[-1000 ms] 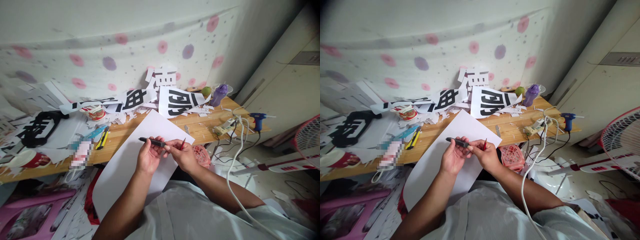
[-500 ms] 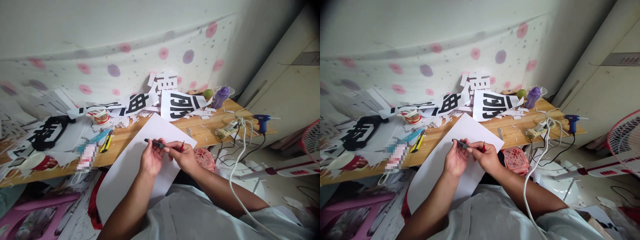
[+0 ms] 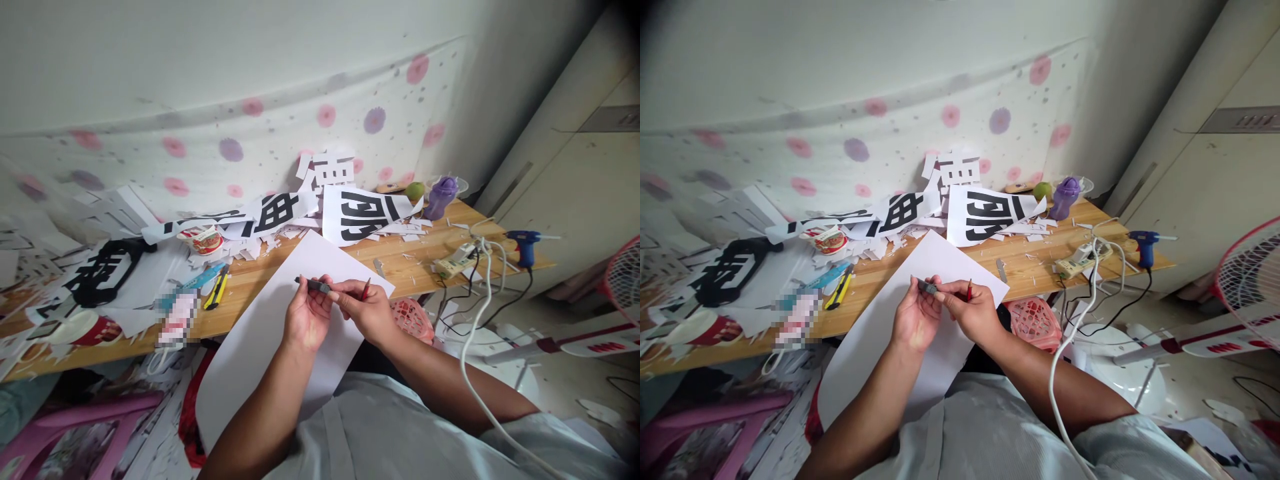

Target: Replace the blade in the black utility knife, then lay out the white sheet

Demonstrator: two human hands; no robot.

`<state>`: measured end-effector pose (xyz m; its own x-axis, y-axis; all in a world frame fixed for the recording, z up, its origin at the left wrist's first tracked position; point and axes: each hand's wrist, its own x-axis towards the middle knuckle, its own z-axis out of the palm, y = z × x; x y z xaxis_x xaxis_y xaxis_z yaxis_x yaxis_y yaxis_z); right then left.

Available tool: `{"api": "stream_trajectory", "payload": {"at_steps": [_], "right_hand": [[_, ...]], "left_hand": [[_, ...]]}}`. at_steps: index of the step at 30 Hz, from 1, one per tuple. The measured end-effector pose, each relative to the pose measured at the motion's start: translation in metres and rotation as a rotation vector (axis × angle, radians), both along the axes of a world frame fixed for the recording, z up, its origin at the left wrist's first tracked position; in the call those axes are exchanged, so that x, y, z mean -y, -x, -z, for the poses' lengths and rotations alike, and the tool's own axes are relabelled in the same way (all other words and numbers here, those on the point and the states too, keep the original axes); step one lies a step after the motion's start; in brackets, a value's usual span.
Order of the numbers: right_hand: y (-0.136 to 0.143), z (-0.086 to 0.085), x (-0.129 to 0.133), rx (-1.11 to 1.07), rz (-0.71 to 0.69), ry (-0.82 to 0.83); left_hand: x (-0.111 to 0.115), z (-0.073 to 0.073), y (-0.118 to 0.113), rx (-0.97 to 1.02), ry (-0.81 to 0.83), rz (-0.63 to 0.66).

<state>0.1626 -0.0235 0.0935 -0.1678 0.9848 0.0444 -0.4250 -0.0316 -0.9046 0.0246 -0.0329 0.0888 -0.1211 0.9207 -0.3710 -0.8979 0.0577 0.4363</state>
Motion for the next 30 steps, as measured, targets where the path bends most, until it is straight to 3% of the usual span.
{"api": "stream_trajectory", "payload": {"at_steps": [10,17,30], "right_hand": [[-0.003,-0.022,0.004,-0.162,-0.119,0.159],[0.001,-0.019,0.009,-0.175,-0.076,0.241],[0.004,-0.018,0.010,-0.224,-0.064,0.355]], "left_hand": [[0.002,-0.001,0.000,0.009,-0.095,0.095],[0.002,-0.009,-0.003,-0.018,-0.091,0.058],[0.001,-0.004,-0.001,-0.032,-0.123,0.060]]}}
